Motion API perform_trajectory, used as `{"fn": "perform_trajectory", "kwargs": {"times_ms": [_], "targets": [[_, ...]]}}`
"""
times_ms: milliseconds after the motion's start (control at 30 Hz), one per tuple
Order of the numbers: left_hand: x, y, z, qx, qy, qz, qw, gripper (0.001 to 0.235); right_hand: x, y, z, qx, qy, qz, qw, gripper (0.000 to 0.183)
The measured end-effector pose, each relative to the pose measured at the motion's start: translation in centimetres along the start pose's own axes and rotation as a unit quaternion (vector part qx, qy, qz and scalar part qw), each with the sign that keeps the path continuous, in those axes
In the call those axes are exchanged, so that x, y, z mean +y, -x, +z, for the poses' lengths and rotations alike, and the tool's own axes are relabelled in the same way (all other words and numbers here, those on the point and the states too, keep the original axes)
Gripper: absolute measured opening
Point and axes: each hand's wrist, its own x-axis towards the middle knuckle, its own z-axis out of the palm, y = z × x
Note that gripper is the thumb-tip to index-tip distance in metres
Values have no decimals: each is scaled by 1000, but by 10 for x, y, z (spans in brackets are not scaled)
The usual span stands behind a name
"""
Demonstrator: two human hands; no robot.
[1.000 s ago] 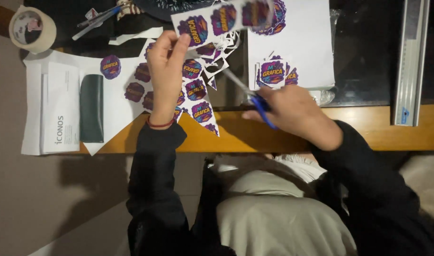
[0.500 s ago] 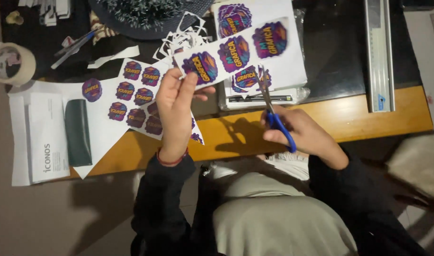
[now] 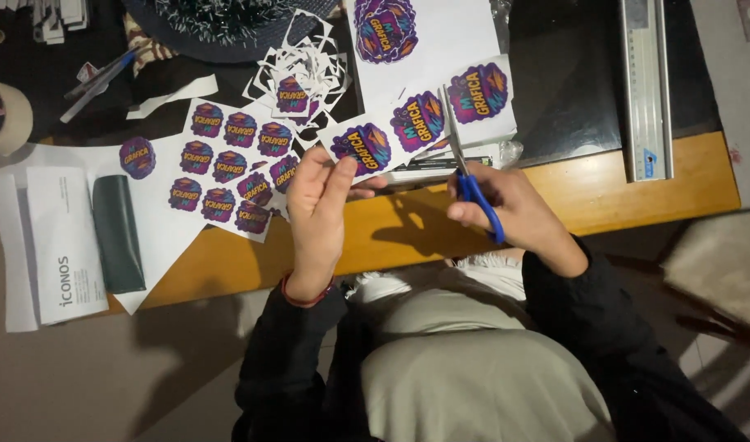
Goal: The person uses blue scissors to cut out individual stickers from a printed sheet. They carefully trim around the edges of the colorful designs, separating them from the white backing paper and placing the finished stickers on the table.
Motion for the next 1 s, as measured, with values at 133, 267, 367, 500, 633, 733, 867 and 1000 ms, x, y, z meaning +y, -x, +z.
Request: {"fn": "perform_trajectory", "kwargs": {"times_ms": [133, 267, 367, 500, 633, 733, 867, 1000], "targets": [[-9, 1, -4, 4, 6, 1, 1000, 16, 9, -1, 4, 11, -23, -21, 999, 29], [-14, 2, -6, 14, 13, -3, 1000, 16, 16, 0, 8, 27, -26, -36, 999, 25], [-15, 3, -9, 7, 7, -7, 1000, 18, 11, 1, 11, 29, -27, -31, 999, 23], [-8, 8, -6, 1, 10, -21, 1000, 18, 5, -4, 10, 24, -27, -19, 999, 23], [-6, 6, -10, 0, -9, -53, 999, 20, 13, -11, 13, 26, -45, -22, 998, 24], [-12, 1, -18, 20, -14, -64, 998, 22, 19, -15, 16, 32, -50, -24, 998, 26], [-11, -6, -25, 41, -7, -43, 998, 23, 7, -14, 15, 18, -54, -17, 998, 26], [-17, -10, -28, 45, -7, -25, 999, 26, 11, -8, 13, -49, 6, -24, 999, 36]]}}
